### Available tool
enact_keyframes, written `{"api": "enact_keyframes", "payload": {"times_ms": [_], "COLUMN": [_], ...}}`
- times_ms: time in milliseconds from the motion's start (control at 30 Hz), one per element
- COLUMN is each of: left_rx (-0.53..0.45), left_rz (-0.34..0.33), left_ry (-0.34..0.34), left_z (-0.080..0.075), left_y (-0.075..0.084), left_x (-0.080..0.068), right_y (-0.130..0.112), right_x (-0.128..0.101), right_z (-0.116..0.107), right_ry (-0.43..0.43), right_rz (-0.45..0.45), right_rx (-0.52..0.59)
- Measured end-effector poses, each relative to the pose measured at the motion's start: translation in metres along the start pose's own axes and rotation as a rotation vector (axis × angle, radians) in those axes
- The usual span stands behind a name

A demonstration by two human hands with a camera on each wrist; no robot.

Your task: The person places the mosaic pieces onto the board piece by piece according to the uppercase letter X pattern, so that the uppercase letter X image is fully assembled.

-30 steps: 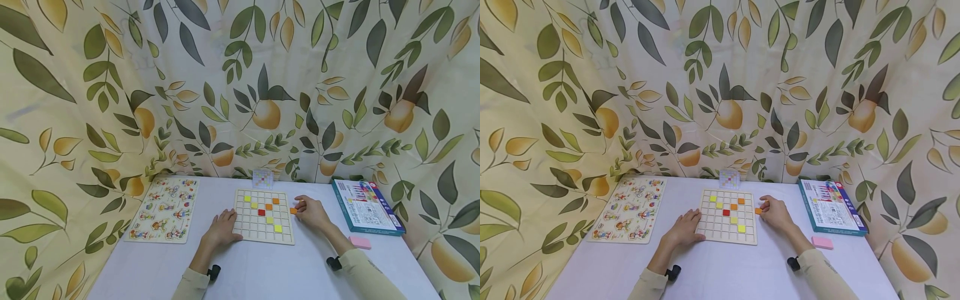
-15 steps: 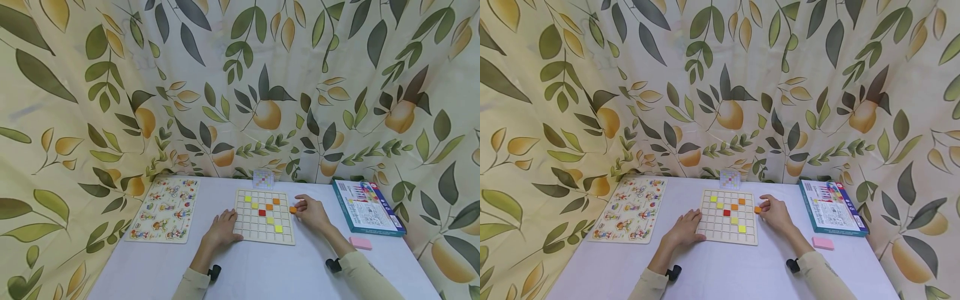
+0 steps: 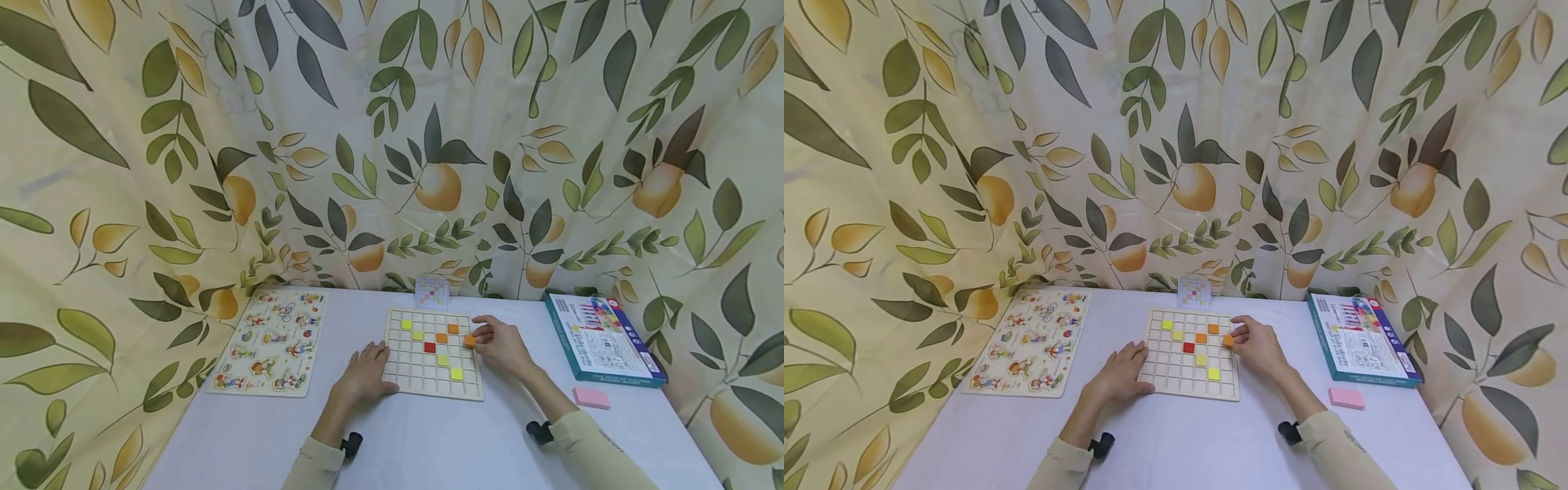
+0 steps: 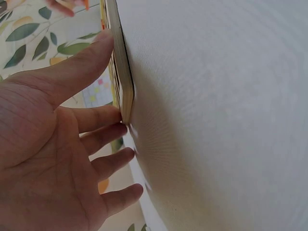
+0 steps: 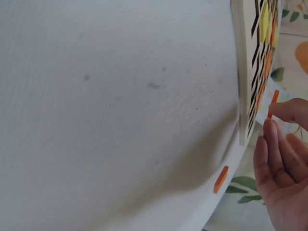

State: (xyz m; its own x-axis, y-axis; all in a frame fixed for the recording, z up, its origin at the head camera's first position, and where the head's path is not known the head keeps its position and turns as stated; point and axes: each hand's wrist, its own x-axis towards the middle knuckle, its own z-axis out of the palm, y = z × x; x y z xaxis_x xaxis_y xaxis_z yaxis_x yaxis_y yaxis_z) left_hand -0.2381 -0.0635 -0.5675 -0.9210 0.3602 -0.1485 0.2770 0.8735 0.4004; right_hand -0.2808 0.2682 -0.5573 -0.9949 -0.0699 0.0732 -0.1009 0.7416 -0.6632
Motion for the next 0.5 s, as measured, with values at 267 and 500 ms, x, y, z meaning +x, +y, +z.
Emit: {"api": "enact_keyframes", "payload": {"times_ms": [267, 500], "left_rx": [0.005, 0.011], "left_rz": [-0.004, -0.006], "left_ry": [0.001, -0.006], "left_z": [-0.001, -0.003], "left_y": [0.002, 0.002], "left_x": [0.0, -0.001], "right_y": [-0.014, -0.028], "right_x": [0.0, -0.001], "right_z": [0.01, 0.022], "right_ry": [-0.014, -0.029], "right_rz": [-0.048, -0.085], "right_rx": [0.017, 0.052]}}
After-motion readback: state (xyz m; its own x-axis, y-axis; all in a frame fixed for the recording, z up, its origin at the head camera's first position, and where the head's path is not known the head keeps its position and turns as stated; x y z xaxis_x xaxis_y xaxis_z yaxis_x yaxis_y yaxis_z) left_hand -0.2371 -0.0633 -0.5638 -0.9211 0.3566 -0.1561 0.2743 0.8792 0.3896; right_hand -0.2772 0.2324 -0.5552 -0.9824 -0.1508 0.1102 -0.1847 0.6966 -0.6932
